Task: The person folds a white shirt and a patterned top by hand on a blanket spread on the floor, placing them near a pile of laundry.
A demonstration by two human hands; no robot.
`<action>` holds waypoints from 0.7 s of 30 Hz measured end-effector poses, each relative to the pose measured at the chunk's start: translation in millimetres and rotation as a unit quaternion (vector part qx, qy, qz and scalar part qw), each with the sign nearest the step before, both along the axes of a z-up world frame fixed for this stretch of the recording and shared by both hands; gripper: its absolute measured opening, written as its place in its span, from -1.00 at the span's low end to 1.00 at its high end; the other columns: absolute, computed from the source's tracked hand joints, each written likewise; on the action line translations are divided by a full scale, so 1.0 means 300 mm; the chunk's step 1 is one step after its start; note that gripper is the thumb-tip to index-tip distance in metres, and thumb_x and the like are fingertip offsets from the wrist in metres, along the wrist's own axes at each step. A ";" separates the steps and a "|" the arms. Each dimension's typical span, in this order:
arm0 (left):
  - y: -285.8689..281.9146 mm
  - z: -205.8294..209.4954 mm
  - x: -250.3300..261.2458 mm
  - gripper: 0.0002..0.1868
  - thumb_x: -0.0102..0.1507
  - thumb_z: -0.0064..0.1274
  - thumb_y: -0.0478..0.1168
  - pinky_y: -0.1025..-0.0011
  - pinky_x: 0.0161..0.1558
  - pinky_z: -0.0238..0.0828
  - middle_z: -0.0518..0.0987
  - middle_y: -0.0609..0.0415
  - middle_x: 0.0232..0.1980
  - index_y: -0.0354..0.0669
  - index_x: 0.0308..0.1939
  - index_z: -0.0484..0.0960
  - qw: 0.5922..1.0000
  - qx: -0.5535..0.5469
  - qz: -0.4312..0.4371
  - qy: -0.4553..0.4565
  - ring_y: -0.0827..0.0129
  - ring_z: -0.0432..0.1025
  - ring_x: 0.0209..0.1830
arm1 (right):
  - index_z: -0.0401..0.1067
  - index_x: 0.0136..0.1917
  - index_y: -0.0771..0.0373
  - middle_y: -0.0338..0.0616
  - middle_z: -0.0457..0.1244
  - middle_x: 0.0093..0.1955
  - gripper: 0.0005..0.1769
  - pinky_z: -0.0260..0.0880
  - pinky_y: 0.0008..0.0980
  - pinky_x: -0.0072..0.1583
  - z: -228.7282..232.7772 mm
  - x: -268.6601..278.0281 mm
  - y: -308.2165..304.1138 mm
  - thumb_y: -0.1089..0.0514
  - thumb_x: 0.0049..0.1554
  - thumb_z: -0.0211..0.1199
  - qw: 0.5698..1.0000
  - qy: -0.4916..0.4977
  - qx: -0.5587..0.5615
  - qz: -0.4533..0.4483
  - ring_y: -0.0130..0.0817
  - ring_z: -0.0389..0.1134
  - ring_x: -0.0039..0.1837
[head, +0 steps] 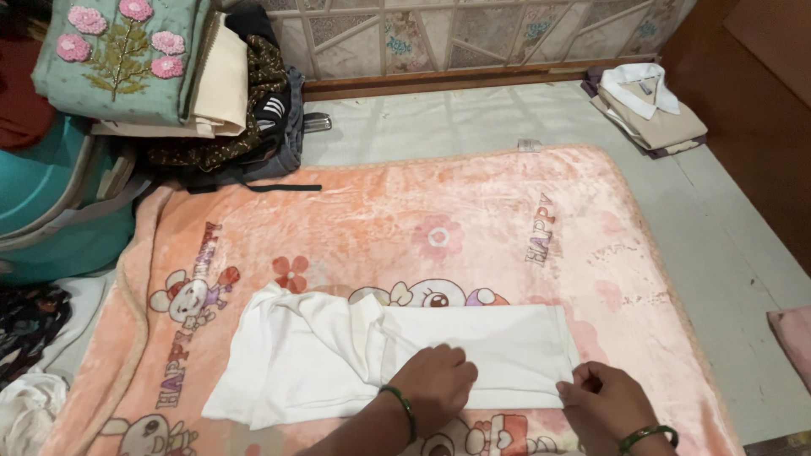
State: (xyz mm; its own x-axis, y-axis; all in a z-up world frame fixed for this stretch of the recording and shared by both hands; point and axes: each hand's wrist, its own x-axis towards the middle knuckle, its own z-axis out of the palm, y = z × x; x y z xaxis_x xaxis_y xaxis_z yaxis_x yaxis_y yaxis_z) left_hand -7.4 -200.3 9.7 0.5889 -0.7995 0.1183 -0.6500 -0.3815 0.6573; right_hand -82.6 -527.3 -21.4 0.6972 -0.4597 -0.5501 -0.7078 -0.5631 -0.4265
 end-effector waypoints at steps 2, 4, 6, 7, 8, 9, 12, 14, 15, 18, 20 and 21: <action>-0.007 0.008 0.012 -0.84 0.21 -0.06 -0.36 0.15 0.00 0.30 0.47 -0.04 -0.12 -0.20 -0.16 0.57 0.999 -0.042 0.016 -0.019 0.06 0.36 -0.06 | 0.55 -0.17 0.25 -0.12 0.40 -0.30 -0.60 0.45 -0.32 -0.04 0.004 0.037 -0.034 -0.08 -0.08 0.55 0.999 -0.021 -0.010 0.038 -0.29 0.43 -0.19; -0.022 0.004 0.008 -0.80 0.23 -0.06 -0.35 0.14 0.08 0.31 0.49 -0.06 -0.02 -0.21 -0.09 0.58 0.998 -0.044 0.029 -0.030 0.04 0.37 0.05 | 0.57 -0.13 0.19 -0.19 0.43 -0.28 -0.55 0.46 -0.36 -0.01 0.002 0.083 -0.050 -0.12 -0.13 0.63 0.996 -0.042 -0.022 0.076 -0.33 0.47 -0.16; -0.046 -0.016 -0.005 -0.75 0.24 -0.07 -0.34 0.13 0.17 0.32 0.51 -0.07 0.08 -0.22 -0.02 0.59 0.997 -0.048 0.042 -0.041 0.02 0.37 0.15 | 0.63 -0.05 0.17 -0.17 0.46 -0.21 -0.63 0.47 -0.33 0.01 0.022 0.161 -0.060 -0.08 -0.05 0.44 0.990 -0.076 -0.085 0.079 -0.30 0.49 -0.12; -0.057 -0.030 -0.022 -0.64 0.23 0.01 -0.25 0.04 0.33 0.20 0.47 -0.13 0.25 -0.24 0.10 0.58 0.992 -0.079 0.034 -0.096 -0.02 0.31 0.33 | 0.63 -0.05 0.17 -0.17 0.46 -0.21 -0.63 0.47 -0.33 0.01 0.039 0.199 -0.052 -0.08 -0.05 0.44 0.990 -0.077 -0.086 0.078 -0.30 0.49 -0.12; -0.059 -0.046 -0.042 -0.50 0.22 0.09 -0.16 -0.05 0.50 0.08 0.44 -0.18 0.42 -0.27 0.23 0.57 0.983 -0.107 0.026 -0.150 -0.07 0.25 0.52 | 0.63 -0.07 0.21 -0.14 0.46 -0.20 -0.57 0.48 -0.30 0.01 0.051 0.234 -0.024 -0.15 -0.04 0.43 0.989 -0.103 -0.083 0.060 -0.27 0.49 -0.12; -0.060 -0.062 -0.056 -0.50 0.22 0.09 -0.16 -0.05 0.50 0.08 0.44 -0.18 0.42 -0.27 0.23 0.57 0.983 -0.106 0.026 -0.149 -0.07 0.25 0.52 | 0.64 -0.08 0.25 -0.10 0.47 -0.19 -0.51 0.48 -0.26 0.01 0.067 0.267 0.011 -0.22 -0.02 0.42 0.987 -0.129 -0.081 0.042 -0.24 0.50 -0.12; -0.061 -0.115 -0.082 -0.25 0.16 0.20 0.04 -0.19 0.57 -0.18 0.29 -0.22 0.58 -0.23 0.37 0.50 0.989 -0.076 -0.021 -0.126 -0.15 0.06 0.66 | 0.66 -0.12 0.23 0.01 0.45 -0.22 -0.43 0.48 -0.20 -0.01 0.139 0.343 0.117 -0.34 0.06 0.35 0.982 -0.083 -0.156 0.071 -0.11 0.48 -0.15; -0.054 -0.153 -0.087 -0.13 0.14 0.18 0.16 -0.22 0.58 -0.25 0.22 -0.21 0.65 -0.11 0.48 0.46 0.988 -0.055 -0.020 -0.145 -0.15 0.02 0.69 | 0.67 -0.14 0.22 0.02 0.46 -0.24 -0.43 0.49 -0.18 -0.01 0.177 0.368 0.172 -0.35 0.05 0.35 0.987 -0.043 -0.151 0.044 -0.09 0.49 -0.16; -0.054 -0.171 -0.092 -0.13 0.14 0.18 0.16 -0.22 0.58 -0.25 0.22 -0.21 0.65 -0.11 0.48 0.46 0.988 -0.055 -0.020 -0.143 -0.15 0.02 0.69 | 0.68 -0.16 0.22 0.04 0.46 -0.25 -0.43 0.50 -0.17 -0.02 0.187 0.369 0.185 -0.35 0.05 0.34 0.989 -0.005 -0.148 0.016 -0.07 0.49 -0.16; -0.062 -0.212 -0.091 -0.16 0.20 0.09 0.23 -0.21 0.58 -0.26 0.20 -0.16 0.68 -0.01 0.52 0.43 0.979 -0.017 -0.016 -0.200 -0.09 0.01 0.71 | 0.68 -0.21 0.25 0.05 0.47 -0.26 -0.46 0.49 -0.19 -0.01 0.164 0.367 0.171 -0.30 0.02 0.38 0.984 -0.050 -0.165 0.037 -0.07 0.49 -0.17; -0.066 -0.228 -0.088 -0.14 0.22 0.01 0.29 -0.22 0.58 -0.31 0.18 -0.14 0.68 0.03 0.53 0.39 0.976 0.003 -0.013 -0.218 -0.08 -0.03 0.70 | 0.68 -0.21 0.25 0.07 0.46 -0.27 -0.50 0.49 -0.17 -0.01 0.117 0.357 0.144 -0.26 0.04 0.36 0.984 -0.081 -0.154 0.047 -0.05 0.49 -0.18; -0.069 -0.233 -0.087 -0.14 0.22 0.01 0.29 -0.22 0.58 -0.31 0.18 -0.14 0.68 0.03 0.53 0.39 0.976 0.002 -0.014 -0.218 -0.08 -0.03 0.70 | 0.67 -0.21 0.24 0.09 0.46 -0.28 -0.54 0.49 -0.16 -0.01 0.092 0.352 0.131 -0.22 0.05 0.34 0.982 -0.113 -0.142 0.058 -0.03 0.49 -0.18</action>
